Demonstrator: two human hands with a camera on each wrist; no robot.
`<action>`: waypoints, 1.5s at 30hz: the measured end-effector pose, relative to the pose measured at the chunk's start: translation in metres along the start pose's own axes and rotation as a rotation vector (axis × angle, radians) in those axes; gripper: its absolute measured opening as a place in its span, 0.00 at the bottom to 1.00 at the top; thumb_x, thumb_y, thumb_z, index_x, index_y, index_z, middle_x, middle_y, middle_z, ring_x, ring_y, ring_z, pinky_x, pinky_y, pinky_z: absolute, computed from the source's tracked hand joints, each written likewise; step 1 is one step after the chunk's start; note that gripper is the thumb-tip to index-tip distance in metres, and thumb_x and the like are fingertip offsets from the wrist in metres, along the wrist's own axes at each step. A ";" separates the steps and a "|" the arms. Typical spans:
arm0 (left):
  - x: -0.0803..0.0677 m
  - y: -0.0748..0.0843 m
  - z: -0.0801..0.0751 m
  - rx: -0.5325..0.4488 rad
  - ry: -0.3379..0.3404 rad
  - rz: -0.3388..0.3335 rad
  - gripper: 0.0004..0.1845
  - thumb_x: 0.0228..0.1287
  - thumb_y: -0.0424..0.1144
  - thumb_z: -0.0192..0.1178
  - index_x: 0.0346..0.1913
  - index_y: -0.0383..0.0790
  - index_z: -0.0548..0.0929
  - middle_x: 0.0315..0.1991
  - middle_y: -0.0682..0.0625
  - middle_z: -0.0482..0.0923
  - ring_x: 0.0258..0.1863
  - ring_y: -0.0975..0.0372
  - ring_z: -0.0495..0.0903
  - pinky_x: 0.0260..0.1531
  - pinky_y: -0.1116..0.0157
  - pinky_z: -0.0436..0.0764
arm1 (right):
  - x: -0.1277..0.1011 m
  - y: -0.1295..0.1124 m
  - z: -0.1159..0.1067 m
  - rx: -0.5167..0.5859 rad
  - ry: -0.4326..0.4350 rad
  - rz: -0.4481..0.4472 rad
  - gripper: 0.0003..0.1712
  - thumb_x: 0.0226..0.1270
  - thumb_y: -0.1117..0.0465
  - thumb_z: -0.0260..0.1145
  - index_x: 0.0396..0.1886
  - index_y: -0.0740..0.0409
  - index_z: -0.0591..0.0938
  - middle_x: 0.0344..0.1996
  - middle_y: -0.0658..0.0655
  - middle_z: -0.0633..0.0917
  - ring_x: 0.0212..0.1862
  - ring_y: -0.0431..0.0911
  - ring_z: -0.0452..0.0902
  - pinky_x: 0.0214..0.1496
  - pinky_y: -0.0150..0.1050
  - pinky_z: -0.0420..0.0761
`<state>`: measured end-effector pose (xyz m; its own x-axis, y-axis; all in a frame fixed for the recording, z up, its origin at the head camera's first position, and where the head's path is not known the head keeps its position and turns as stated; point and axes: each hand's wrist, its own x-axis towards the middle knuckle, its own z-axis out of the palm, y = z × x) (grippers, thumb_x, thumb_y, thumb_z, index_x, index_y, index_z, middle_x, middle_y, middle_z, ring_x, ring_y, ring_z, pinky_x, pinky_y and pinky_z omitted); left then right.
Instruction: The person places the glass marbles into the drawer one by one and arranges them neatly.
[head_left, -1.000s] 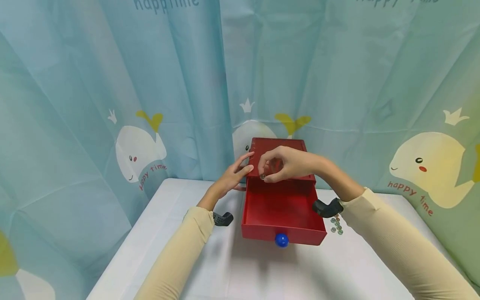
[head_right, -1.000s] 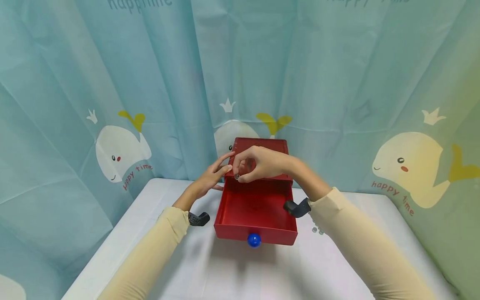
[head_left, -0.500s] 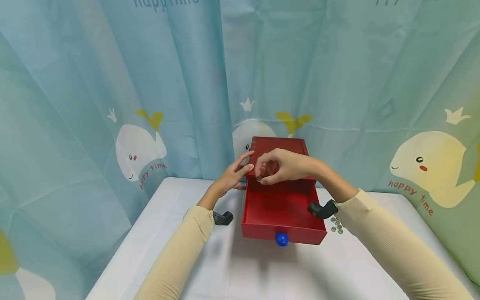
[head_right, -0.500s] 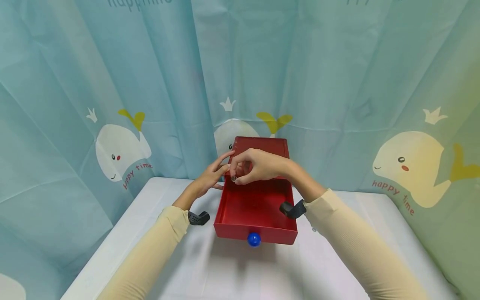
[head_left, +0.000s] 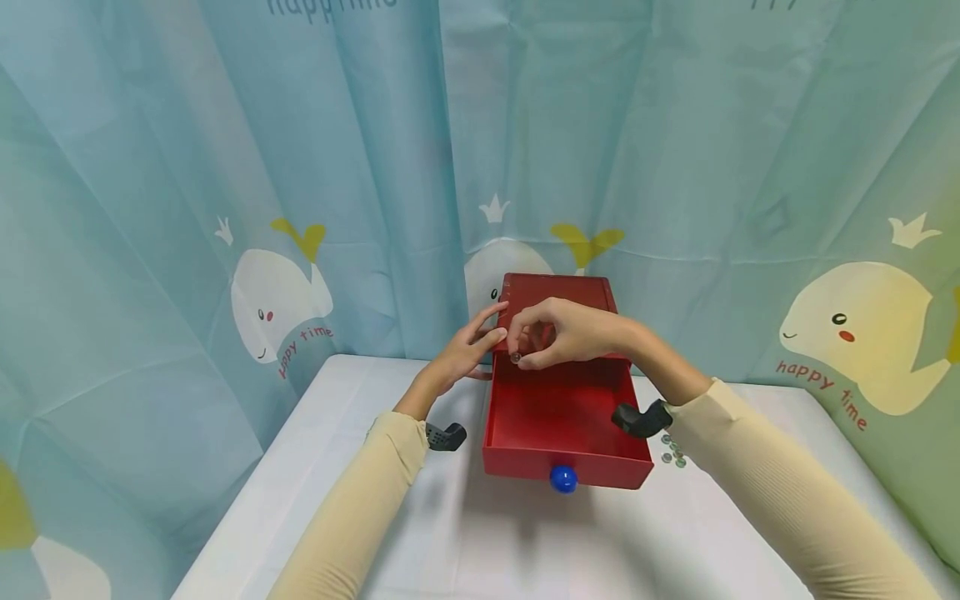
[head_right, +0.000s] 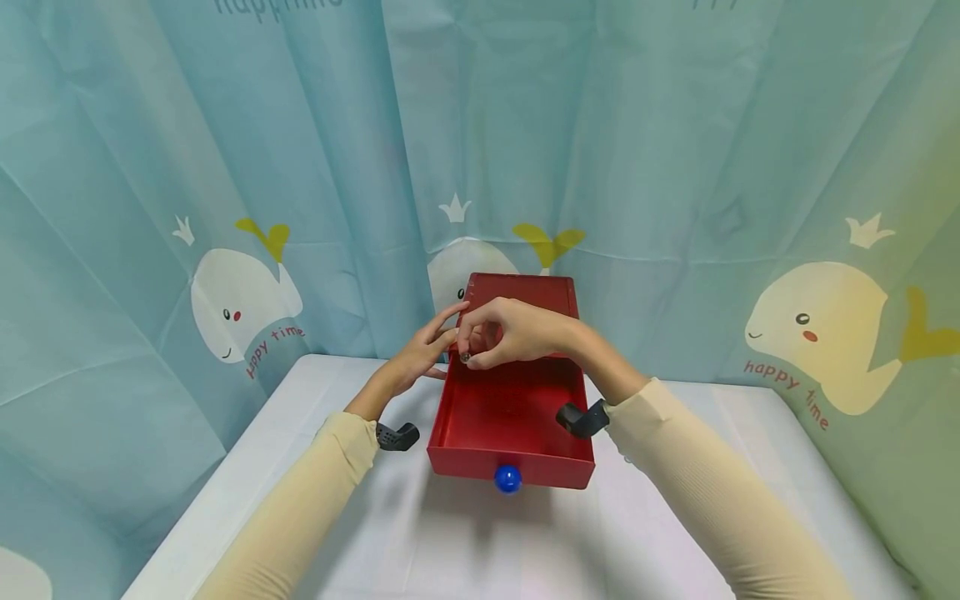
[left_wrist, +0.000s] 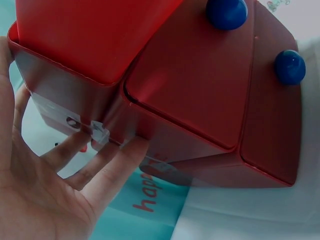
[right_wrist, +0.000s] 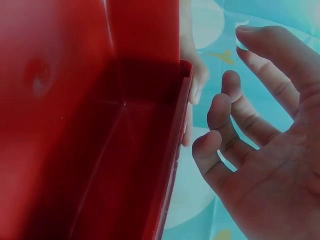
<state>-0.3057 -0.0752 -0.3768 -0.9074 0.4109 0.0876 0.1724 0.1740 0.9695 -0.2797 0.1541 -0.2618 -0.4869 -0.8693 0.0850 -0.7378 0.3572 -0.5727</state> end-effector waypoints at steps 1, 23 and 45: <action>0.000 0.000 0.000 0.000 0.002 -0.001 0.31 0.77 0.53 0.54 0.79 0.69 0.60 0.75 0.41 0.63 0.69 0.44 0.69 0.50 0.40 0.83 | 0.000 0.000 0.000 0.000 -0.001 0.000 0.08 0.65 0.58 0.75 0.42 0.45 0.86 0.34 0.47 0.85 0.38 0.46 0.81 0.43 0.43 0.85; 0.000 -0.002 0.000 0.006 0.000 0.002 0.31 0.76 0.55 0.55 0.78 0.72 0.61 0.73 0.42 0.66 0.68 0.45 0.71 0.49 0.42 0.84 | -0.006 0.008 0.001 -0.008 0.028 0.033 0.15 0.64 0.55 0.76 0.48 0.49 0.86 0.35 0.48 0.84 0.38 0.46 0.80 0.43 0.43 0.84; 0.002 -0.002 0.000 -0.008 0.007 -0.016 0.31 0.76 0.54 0.54 0.78 0.71 0.60 0.74 0.42 0.65 0.68 0.45 0.71 0.50 0.42 0.84 | -0.019 0.004 -0.007 -0.060 0.096 0.021 0.18 0.64 0.54 0.76 0.53 0.48 0.86 0.38 0.46 0.85 0.42 0.45 0.81 0.46 0.45 0.85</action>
<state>-0.3077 -0.0746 -0.3787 -0.9128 0.4017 0.0738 0.1549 0.1732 0.9726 -0.2765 0.1741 -0.2596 -0.5431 -0.8256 0.1528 -0.7520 0.3974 -0.5258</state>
